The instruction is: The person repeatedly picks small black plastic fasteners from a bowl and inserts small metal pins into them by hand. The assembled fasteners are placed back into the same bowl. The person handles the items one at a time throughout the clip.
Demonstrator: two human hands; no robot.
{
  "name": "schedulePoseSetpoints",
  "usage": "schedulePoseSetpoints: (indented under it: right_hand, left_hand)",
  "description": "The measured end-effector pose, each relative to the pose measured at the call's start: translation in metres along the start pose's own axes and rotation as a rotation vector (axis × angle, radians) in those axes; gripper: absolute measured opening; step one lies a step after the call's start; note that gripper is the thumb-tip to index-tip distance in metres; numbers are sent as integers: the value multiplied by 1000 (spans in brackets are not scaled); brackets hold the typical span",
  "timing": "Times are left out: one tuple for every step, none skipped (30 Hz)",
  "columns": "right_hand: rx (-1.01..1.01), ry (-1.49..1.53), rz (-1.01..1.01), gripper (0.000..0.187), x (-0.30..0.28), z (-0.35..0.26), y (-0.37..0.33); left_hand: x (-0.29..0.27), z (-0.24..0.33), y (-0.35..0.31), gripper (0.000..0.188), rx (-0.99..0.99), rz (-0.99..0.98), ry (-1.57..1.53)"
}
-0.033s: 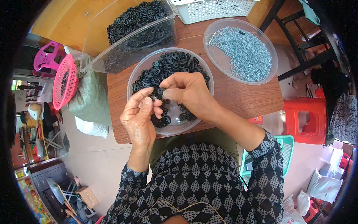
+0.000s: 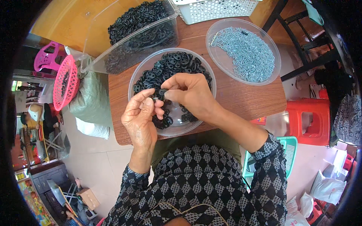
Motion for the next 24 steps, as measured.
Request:
schedulePoseSetpoints:
  right_hand:
    - [-82, -75, 24, 15, 1, -2, -1]
    - [-106, -123, 29, 15, 2, -3, -3]
    - [-130, -171, 36, 15, 2, -5, -4]
    - [-155, -220, 44, 16, 3, -6, -5]
    - [-181, -227, 58, 16, 4, -6, -7]
    - [-206, -233, 71, 16, 5, -8, -8]
    - [-230, -240, 84, 17, 5, -10, -9]
    - [-208, -226, 73, 17, 5, -10, -9]
    - [-185, -213, 61, 17, 6, -9, -9]
    - [-162, -199, 50, 16, 6, -9, -9]
    - [-151, -201, 56, 16, 7, -7, -9]
    - [-141, -203, 64, 16, 7, -6, -9]
    - [-131, -205, 72, 16, 6, -4, -10]
    - [-136, -241, 69, 16, 6, -6, -10]
    - [-143, -277, 63, 15, 6, -9, -10]
    - [-150, -313, 57, 15, 6, -10, -10]
    - [-173, -357, 61, 14, 6, -12, -10]
    - [-196, -403, 67, 14, 5, -13, -10]
    - [-219, -449, 74, 13, 5, -14, -10]
    - [-245, -459, 71, 13, 6, -15, -10]
    - [-271, -470, 68, 13, 6, -16, -11]
    - [-296, -481, 66, 13, 6, -18, -11]
    - [-294, -475, 65, 13, 6, -18, -11]
    - [-292, -466, 60, 12, 7, -15, -11]
  left_hand:
    - [-1, 0, 0, 19, -1, 0, -3]
    - [-2, 1, 0, 19, 10, 0, -7]
    - [-2, 2, 1, 19, 21, -2, -11]
    - [-2, 2, 2, 18, 32, -4, -15]
    - [-2, 1, 2, 18, 28, -3, -18]
    - [-3, 0, 3, 18, 23, 0, -21]
    - [-3, 0, 3, 18, 19, 3, -23]
    - [-2, 0, 3, 18, 13, 3, -31]
    - [-2, 0, 3, 18, 7, 4, -39]
    - [-2, 0, 3, 18, 1, 5, -47]
    - [-2, -1, 3, 18, -2, 7, -48]
    - [-2, -2, 3, 18, -5, 7, -49]
    - [-2, -2, 3, 18, -8, 7, -51]
    - [-2, -2, 4, 18, -5, 8, -43]
    - [-2, -1, 3, 17, 1, 13, -35]
    - [-2, 0, 4, 17, 6, 17, -27]
    - [-3, 1, 4, 18, 11, 13, -26]
    - [-4, 1, 5, 18, 15, 7, -27]
    - [-4, 1, 6, 19, 19, 2, -28]
    - [-5, 0, 6, 18, 13, 3, -29]
    - [-5, 0, 6, 17, 6, 5, -31]
    - [-4, -1, 6, 16, -2, 6, -34]
    - [-4, -2, 6, 16, -1, -3, -28]
    - [-5, -3, 5, 16, 0, -7, -20]
Point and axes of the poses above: each hand's wrist, its own y-axis towards the middle knuckle, its own x-axis out of the palm, z = x × y, the point moved 4 cm from there along y, towards the middle knuckle, and after that the axes turned 8 degrees about -y, right-handed, at the moved point
